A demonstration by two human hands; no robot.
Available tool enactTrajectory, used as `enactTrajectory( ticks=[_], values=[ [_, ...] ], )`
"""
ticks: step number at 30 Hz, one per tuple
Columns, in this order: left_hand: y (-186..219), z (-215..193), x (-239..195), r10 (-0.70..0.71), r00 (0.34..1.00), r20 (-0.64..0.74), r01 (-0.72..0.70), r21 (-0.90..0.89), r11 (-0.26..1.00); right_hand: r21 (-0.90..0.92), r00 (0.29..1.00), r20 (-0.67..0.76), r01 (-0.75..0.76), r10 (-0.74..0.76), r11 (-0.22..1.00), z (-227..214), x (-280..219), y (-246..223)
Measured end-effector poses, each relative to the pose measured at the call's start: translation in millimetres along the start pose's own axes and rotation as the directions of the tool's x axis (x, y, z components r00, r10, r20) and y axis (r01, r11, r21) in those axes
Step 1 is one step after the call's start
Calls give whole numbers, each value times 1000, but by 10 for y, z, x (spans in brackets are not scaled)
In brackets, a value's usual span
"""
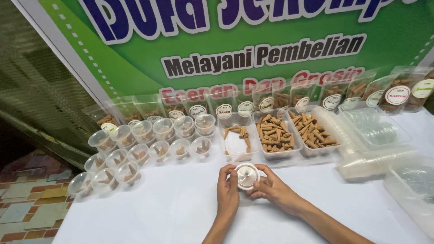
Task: The person places incense cones into small clear plastic cups and then secures the lids by hand.
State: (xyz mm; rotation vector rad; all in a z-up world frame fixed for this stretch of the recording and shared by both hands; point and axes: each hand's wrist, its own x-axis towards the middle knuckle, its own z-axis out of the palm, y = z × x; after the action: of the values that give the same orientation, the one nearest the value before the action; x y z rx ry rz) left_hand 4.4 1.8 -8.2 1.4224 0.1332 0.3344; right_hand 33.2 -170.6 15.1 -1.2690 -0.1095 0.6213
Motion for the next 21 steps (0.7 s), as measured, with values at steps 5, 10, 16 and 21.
enactTrajectory(
  ticks=[5, 10, 16, 21],
  values=[
    [31, 64, -35, 29, 995, 98, -37, 83, 996, -49, 999, 24, 43, -41, 998, 170, -115, -206],
    [4, 9, -10, -7, 997, 71, 2, 69, 998, 15, 994, 104, 32, -33, 999, 103, -104, -182],
    [101, 3, -22, 20, 995, 93, -25, 60, 998, 110, 998, 63, -36, 29, 993, 98, -94, -235],
    [128, 23, -56, -69, 997, 16, 69, 30, 997, 55, 999, 43, -6, 4, 998, 63, -66, -169]
  ],
)
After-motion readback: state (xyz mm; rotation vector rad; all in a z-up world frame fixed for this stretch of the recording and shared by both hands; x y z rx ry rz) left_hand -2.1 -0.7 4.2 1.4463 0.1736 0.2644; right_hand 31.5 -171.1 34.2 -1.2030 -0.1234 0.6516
